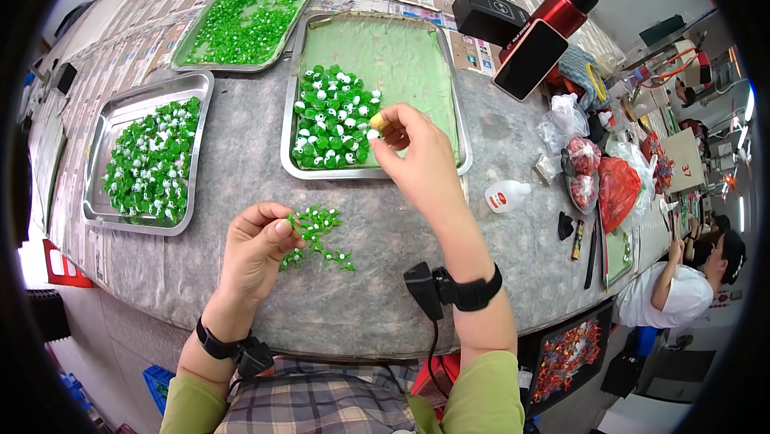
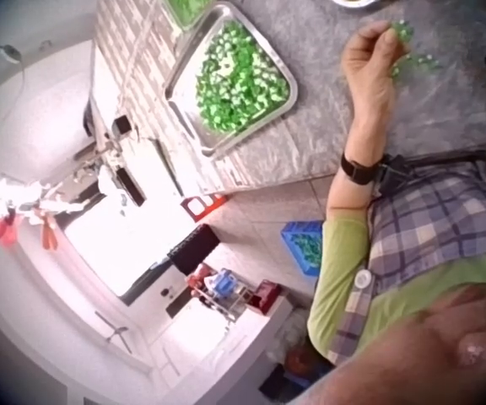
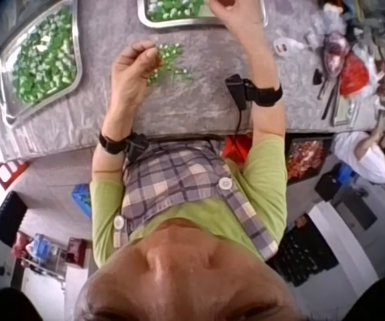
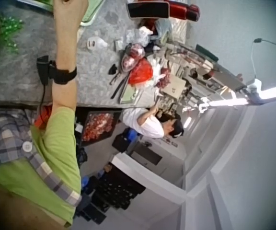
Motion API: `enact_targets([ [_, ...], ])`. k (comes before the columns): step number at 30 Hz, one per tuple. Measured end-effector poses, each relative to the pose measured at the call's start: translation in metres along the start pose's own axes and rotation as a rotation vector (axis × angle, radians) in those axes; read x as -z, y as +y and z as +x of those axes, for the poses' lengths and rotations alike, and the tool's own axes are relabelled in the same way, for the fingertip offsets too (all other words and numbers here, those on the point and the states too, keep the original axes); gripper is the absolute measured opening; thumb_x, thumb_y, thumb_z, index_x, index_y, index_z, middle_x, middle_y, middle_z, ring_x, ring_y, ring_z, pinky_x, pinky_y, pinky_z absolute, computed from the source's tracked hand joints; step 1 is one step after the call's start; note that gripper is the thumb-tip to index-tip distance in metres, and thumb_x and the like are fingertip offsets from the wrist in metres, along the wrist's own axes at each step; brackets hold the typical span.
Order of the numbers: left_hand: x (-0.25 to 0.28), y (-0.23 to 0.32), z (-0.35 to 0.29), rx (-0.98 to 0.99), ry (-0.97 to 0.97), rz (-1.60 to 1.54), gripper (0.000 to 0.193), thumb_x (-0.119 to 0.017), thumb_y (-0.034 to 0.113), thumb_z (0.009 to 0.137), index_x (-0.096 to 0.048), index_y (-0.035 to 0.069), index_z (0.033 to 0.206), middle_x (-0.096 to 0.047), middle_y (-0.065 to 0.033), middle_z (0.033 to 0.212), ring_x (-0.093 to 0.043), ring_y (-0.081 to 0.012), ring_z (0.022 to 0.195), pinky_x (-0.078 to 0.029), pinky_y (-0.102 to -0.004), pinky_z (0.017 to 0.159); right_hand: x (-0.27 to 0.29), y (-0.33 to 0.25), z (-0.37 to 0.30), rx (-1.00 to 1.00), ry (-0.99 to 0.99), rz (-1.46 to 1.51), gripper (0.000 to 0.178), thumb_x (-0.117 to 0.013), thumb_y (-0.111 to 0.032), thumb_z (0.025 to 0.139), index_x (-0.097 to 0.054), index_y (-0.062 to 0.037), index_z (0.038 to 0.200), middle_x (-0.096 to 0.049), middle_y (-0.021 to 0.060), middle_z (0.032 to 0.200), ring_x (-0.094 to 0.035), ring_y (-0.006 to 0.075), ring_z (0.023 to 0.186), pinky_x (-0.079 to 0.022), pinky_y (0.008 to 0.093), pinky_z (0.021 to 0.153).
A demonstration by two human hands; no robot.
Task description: The person applies glue to green plastic bases and attaches white and black eye pieces to them by hand. The completed assemblies are then placed onto the table, and the process is repeated.
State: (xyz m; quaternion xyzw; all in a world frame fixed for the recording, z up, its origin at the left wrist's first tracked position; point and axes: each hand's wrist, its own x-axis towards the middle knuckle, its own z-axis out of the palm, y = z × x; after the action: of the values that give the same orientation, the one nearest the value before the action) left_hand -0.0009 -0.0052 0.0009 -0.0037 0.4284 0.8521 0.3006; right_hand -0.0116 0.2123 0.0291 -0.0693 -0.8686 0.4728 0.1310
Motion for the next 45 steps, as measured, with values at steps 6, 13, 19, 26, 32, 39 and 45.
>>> enact_targets([
  [6, -0.005, -0.003, 0.000, 0.021, -0.089, 0.012, 0.013, -0.056, 0.007, 0.075, -0.055, 0.002, 0.087, -0.058, -0.0063, 0.080, -0.056, -0.0123, 0.069, -0.048, -0.0260, 0.063, -0.013, -0.021, -0.063, -0.154, -0.315, 0.582, 0.022, -0.056, -0.001, 0.072, -0.048, -0.0009, 0.092, -0.051, 0.0001, 0.082, -0.049, 0.0067, 0.072, -0.041, 0.0209, 0.067],
  [13, -0.008, -0.007, 0.000, 0.061, -0.132, -0.009, 0.014, -0.056, 0.007, 0.076, -0.055, 0.001, 0.088, -0.058, -0.0080, 0.084, -0.057, -0.0137, 0.072, -0.049, -0.0270, 0.066, -0.023, -0.019, -0.076, -0.276, -0.348, 0.773, 0.023, -0.057, -0.003, 0.073, -0.049, 0.0001, 0.095, -0.052, 0.0010, 0.083, -0.049, 0.0066, 0.073, -0.041, 0.0200, 0.067],
  [19, -0.008, -0.006, -0.001, 0.074, -0.140, -0.053, 0.015, -0.056, 0.008, 0.076, -0.054, 0.001, 0.089, -0.058, -0.0083, 0.083, -0.057, -0.0142, 0.072, -0.049, -0.0269, 0.066, -0.029, -0.014, -0.078, -0.469, -0.336, 1.061, 0.019, -0.058, -0.006, 0.074, -0.053, -0.0009, 0.092, -0.057, 0.0029, 0.083, -0.053, 0.0076, 0.075, -0.043, 0.0201, 0.066],
  [26, -0.007, -0.006, 0.000, 0.074, -0.071, -0.033, 0.014, -0.057, 0.008, 0.075, -0.054, 0.001, 0.088, -0.058, -0.0076, 0.081, -0.057, -0.0133, 0.072, -0.048, -0.0254, 0.065, -0.030, -0.020, -0.080, -0.380, -0.184, 1.007, 0.019, -0.058, -0.002, 0.073, -0.053, 0.0000, 0.092, -0.057, 0.0041, 0.084, -0.054, 0.0085, 0.077, -0.044, 0.0203, 0.067],
  [32, -0.008, -0.007, 0.000, 0.020, -0.002, 0.089, 0.012, -0.058, 0.006, 0.074, -0.055, 0.000, 0.085, -0.059, -0.0068, 0.077, -0.057, -0.0123, 0.068, -0.047, -0.0231, 0.063, -0.027, -0.025, -0.081, -0.290, -0.177, 0.914, 0.021, -0.058, 0.004, 0.070, -0.053, 0.0012, 0.090, -0.058, 0.0084, 0.086, -0.055, 0.0118, 0.079, -0.045, 0.0220, 0.070],
  [39, -0.009, -0.008, -0.001, -0.031, -0.016, 0.169, 0.010, -0.059, 0.001, 0.072, -0.057, 0.000, 0.082, -0.058, -0.0063, 0.076, -0.056, -0.0113, 0.068, -0.046, -0.0216, 0.061, -0.027, -0.025, -0.083, -0.273, -0.191, 0.836, 0.018, -0.059, -0.002, 0.073, -0.053, 0.0009, 0.090, -0.057, 0.0037, 0.084, -0.054, 0.0064, 0.075, -0.043, 0.0172, 0.065],
  [45, -0.013, -0.006, -0.002, -0.435, -0.036, 0.694, 0.008, -0.060, -0.004, 0.067, -0.058, -0.001, 0.075, -0.058, -0.0063, 0.072, -0.054, -0.0128, 0.066, -0.044, -0.0214, 0.057, -0.027, -0.026, -0.084, -0.337, -0.238, 0.823, 0.019, -0.058, -0.002, 0.074, -0.053, 0.0010, 0.092, -0.057, 0.0038, 0.083, -0.054, 0.0067, 0.075, -0.044, 0.0176, 0.066],
])
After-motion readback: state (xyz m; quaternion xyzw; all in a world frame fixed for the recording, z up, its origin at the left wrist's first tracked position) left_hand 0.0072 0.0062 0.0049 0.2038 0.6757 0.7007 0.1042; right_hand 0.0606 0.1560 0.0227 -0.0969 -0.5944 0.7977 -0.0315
